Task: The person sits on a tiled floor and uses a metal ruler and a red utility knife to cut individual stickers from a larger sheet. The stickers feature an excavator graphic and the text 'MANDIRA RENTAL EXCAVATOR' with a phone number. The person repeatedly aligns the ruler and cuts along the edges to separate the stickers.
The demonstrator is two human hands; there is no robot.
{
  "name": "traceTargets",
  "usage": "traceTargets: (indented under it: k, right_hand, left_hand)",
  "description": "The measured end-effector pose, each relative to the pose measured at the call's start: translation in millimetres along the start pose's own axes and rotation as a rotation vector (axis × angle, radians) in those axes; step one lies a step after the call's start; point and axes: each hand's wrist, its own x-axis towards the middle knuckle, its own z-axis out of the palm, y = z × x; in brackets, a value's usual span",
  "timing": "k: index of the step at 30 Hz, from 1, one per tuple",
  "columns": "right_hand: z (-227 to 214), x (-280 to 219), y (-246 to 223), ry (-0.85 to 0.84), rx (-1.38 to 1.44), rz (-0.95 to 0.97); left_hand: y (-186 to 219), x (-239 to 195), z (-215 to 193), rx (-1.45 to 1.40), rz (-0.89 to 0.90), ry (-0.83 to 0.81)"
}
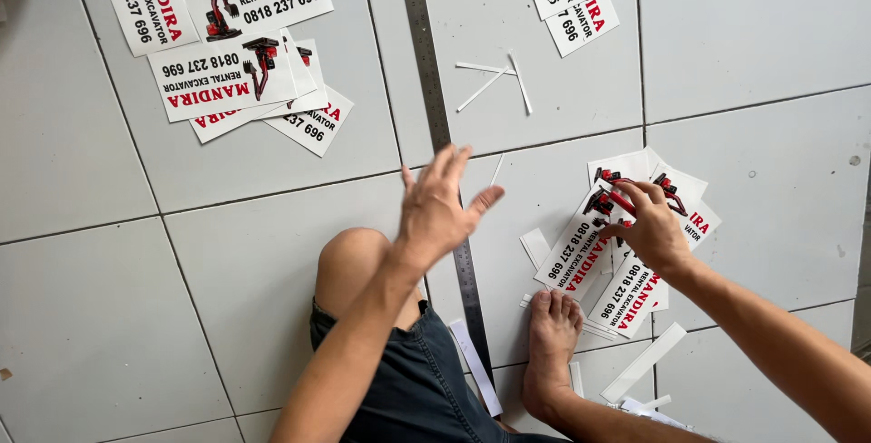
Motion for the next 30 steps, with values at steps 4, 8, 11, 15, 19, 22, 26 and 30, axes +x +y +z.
traceTargets:
  k: [4, 8, 11, 15, 19, 22, 26, 30]
  right_hand:
    - [-4.8, 4.2, -3.9, -0.007, -0.005, 0.032]
    - [0.9, 26.0, 9.3, -0.059, 0.042, 0.128]
    - [7.9, 34.9, 22.0, -0.092, 0.050, 0.153]
    - [-2.2, 42.2, 21.3, -0.154, 0.015, 0.091]
    - [-55.0, 29.5, -47.5, -0.184, 0.168, 0.142]
    - [-83.3, 22.1, -96.5, -0.128, 0.183, 0.050]
    - [-89.5, 23.1, -149.5, -0.007, 0.308, -0.045]
    - [-86.6, 44.4, -185.9, 0.112, 0.910, -0.172]
  left_hand:
    - [-23.0, -0.1, 36.2, 0.032, 0.012, -0.089]
    - [-31.3, 5.6, 34.8, 0.019, 0.040, -0.060]
    - [-29.7, 6.9, 30.1, -0.009, 0.064, -0.011]
    - [-21.5, 4.8, 20.3, -0.069, 0.092, -0.019]
    - [-2.6, -1.4, 19.1, -0.115, 0.141, -0.070]
    - [24.4, -11.8, 8.5, -0.147, 0.285, -0.109]
    - [29.7, -0.9, 16.2, -0.093, 0.296, -0.002]
    - [9.6, 15.8, -29.6, -0.214, 0.089, 0.117]
